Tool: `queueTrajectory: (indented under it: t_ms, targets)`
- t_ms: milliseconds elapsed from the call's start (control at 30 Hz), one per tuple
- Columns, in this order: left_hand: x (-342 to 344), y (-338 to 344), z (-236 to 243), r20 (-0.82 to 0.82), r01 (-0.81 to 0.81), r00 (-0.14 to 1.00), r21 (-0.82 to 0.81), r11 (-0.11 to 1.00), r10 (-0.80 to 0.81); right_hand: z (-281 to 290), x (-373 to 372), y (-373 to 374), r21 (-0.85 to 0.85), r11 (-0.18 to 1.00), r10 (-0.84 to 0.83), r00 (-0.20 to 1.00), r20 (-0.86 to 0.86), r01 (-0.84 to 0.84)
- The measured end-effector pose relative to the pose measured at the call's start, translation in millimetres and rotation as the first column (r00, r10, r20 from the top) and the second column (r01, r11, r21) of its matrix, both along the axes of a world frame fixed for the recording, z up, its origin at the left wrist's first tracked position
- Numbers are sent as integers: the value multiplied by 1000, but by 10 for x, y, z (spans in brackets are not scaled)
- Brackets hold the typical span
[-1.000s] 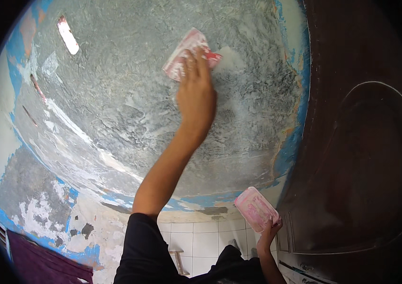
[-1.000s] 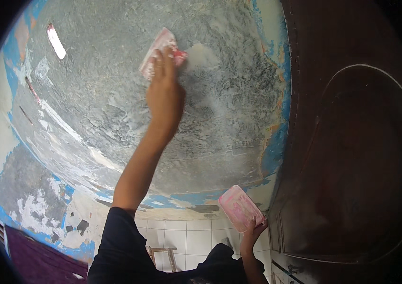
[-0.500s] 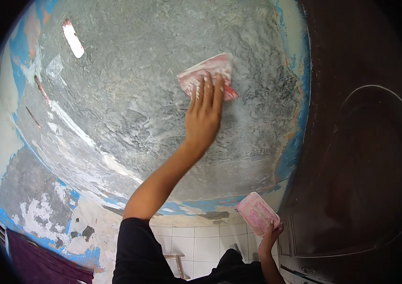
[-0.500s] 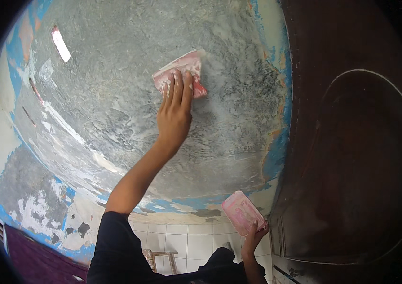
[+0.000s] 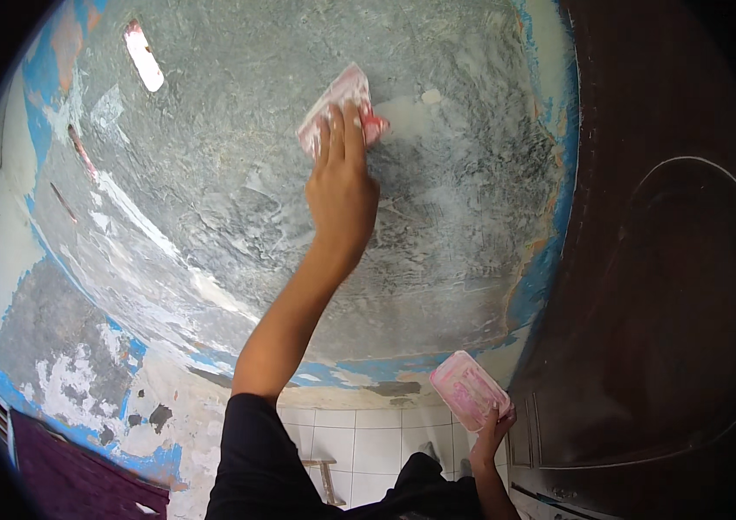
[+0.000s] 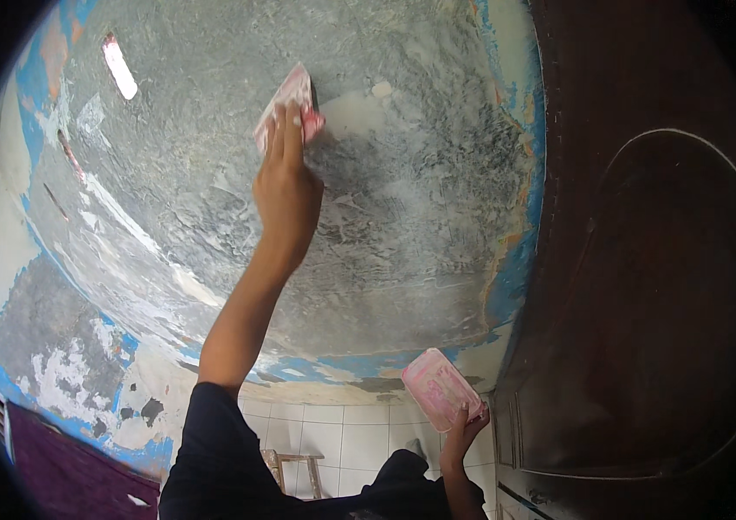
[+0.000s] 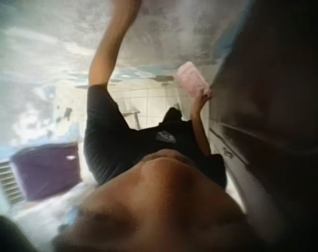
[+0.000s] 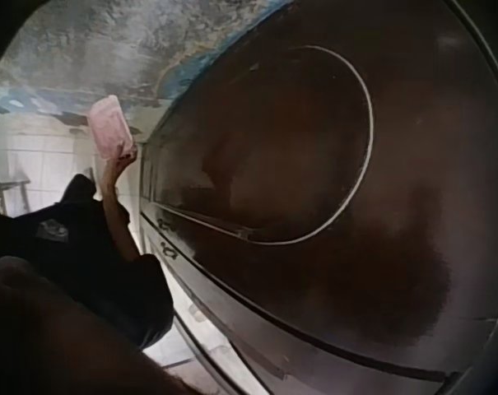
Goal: The person applies wall filler to a wall using a scraper tool.
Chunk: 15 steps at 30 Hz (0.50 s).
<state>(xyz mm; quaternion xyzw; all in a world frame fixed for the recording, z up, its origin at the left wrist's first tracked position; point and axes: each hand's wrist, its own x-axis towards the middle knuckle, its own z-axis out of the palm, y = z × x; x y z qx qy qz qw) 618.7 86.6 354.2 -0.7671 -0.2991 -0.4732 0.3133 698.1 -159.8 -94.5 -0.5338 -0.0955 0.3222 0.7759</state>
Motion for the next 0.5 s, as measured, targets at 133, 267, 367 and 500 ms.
queueTrajectory:
  t_ms: [133,267,367,500]
  targets:
    - [303,235,-344,-112,-82,989,90,993,92,163,-50,15,19,1000,-10,1000,-23,10]
    - [421,-19,-1029,-362,34,932,85,996,-1,60,-5,-48,18,999,-27,1000,-16,27]
    - [191,-138,-973,-459,70,882,-102,992,-109,81,24,-98,36,999,-30,1000,-5,30]
    - [-15,91,-317,-249,90,965,29,996,-80,73,23,-110,-18,1000,-17,999,-40,16]
